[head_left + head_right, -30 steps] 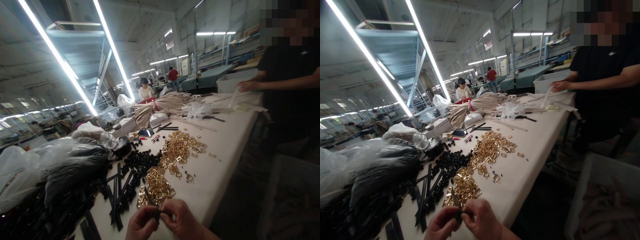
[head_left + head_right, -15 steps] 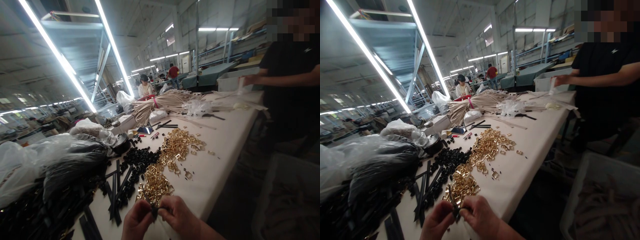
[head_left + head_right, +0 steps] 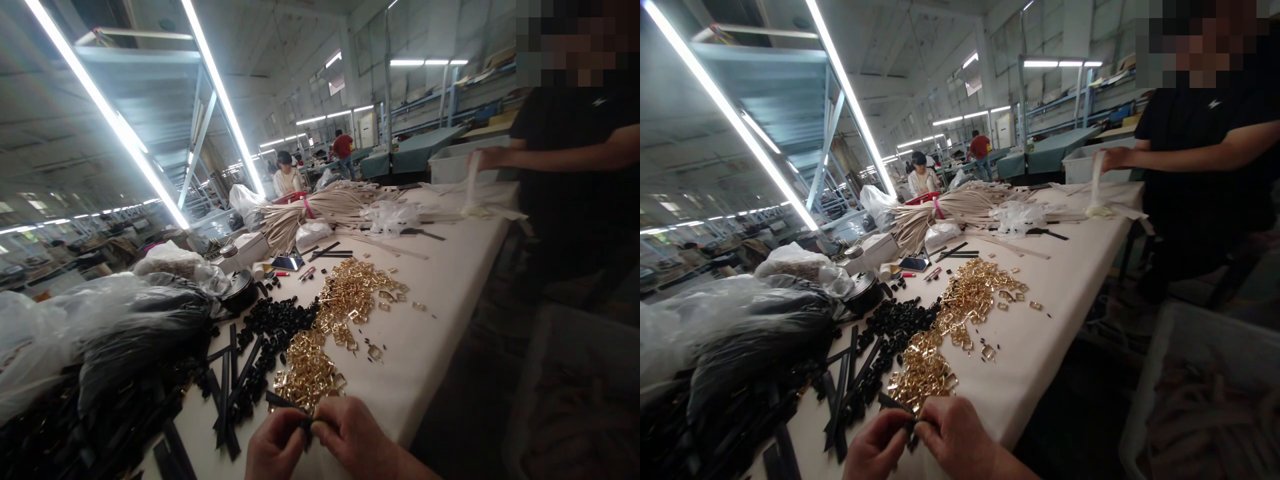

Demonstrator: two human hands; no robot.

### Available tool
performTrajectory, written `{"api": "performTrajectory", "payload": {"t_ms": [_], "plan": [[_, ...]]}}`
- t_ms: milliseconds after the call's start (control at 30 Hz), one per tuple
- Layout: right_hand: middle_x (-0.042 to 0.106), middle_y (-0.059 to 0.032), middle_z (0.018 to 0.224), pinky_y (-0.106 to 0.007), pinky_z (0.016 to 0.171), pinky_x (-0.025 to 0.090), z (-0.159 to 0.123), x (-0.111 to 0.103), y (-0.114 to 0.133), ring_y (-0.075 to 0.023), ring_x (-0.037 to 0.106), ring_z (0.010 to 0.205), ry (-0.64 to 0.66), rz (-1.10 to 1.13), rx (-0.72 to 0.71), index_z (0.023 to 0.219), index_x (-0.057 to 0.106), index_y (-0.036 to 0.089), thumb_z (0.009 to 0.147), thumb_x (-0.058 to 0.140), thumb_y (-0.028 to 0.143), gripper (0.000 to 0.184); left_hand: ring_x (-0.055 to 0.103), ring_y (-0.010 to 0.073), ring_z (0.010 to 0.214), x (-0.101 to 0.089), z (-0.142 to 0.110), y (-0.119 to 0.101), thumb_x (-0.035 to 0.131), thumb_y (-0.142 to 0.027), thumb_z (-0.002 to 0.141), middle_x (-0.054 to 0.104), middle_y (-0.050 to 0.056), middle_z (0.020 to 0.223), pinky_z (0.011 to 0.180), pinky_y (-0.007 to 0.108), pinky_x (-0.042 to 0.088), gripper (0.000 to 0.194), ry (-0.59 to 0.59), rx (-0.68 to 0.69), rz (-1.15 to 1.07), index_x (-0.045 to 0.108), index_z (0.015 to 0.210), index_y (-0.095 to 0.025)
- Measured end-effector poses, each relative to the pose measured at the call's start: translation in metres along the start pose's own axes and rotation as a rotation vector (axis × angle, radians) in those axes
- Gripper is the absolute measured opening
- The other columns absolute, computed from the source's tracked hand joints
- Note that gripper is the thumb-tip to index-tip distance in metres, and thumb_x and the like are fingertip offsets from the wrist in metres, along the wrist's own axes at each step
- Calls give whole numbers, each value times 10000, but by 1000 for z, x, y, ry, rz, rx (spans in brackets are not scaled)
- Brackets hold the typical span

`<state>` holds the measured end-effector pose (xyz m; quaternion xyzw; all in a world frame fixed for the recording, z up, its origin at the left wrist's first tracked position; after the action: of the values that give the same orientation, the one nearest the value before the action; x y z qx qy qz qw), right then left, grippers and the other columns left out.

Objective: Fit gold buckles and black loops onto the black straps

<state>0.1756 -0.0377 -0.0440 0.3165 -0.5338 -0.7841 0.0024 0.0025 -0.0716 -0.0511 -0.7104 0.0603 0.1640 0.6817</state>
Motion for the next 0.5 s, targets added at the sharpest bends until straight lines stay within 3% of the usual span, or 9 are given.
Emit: {"api": "performTrajectory", "payload": {"t_ms": [133, 233, 333, 500], "plan": [[675, 14, 788, -202, 628, 385, 0, 0, 0, -120, 598, 702, -47, 64, 3, 887, 639, 209, 866, 586, 230, 61, 580, 152, 579, 6, -2, -1, 755, -410, 646, 658, 41, 646, 577, 233, 474, 275, -62, -59, -138, 701, 750, -160], [703, 6, 872, -200, 710, 427, -2, 0, 4, -125, 641, 792, -73, 94, -153, 990, 640, 228, 915, 540, 223, 125, 529, 128, 523, 7, 0, 1, 777, -401, 612, 628, 35, 581, 526, 224, 427, 294, -5, -141, -252, 687, 718, -142], [715, -5, 884, -207, 746, 437, -4, 1, 7, -132, 656, 812, -101, 35, -287, 994, 655, 232, 951, 518, 260, 146, 495, 108, 487, 6, 3, 3, 780, -396, 600, 610, 28, 543, 509, 216, 399, 297, 17, -204, -338, 672, 690, -134], [709, -11, 823, -213, 684, 429, -3, 2, 8, -134, 648, 743, -133, -48, -346, 982, 676, 224, 936, 568, 304, 142, 499, 106, 484, 5, 5, 11, 832, -401, 522, 621, 37, 560, 472, 207, 367, 355, 40, -317, -397, 660, 668, -127]]}}
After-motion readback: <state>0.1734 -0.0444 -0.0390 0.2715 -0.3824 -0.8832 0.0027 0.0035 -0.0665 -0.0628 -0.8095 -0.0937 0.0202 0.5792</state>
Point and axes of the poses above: each hand's wrist, its own z-axis towards the middle knuckle, its own x-axis out of the palm, y = z × x, the point moved 3 cm from there along z, towards the middle knuckle
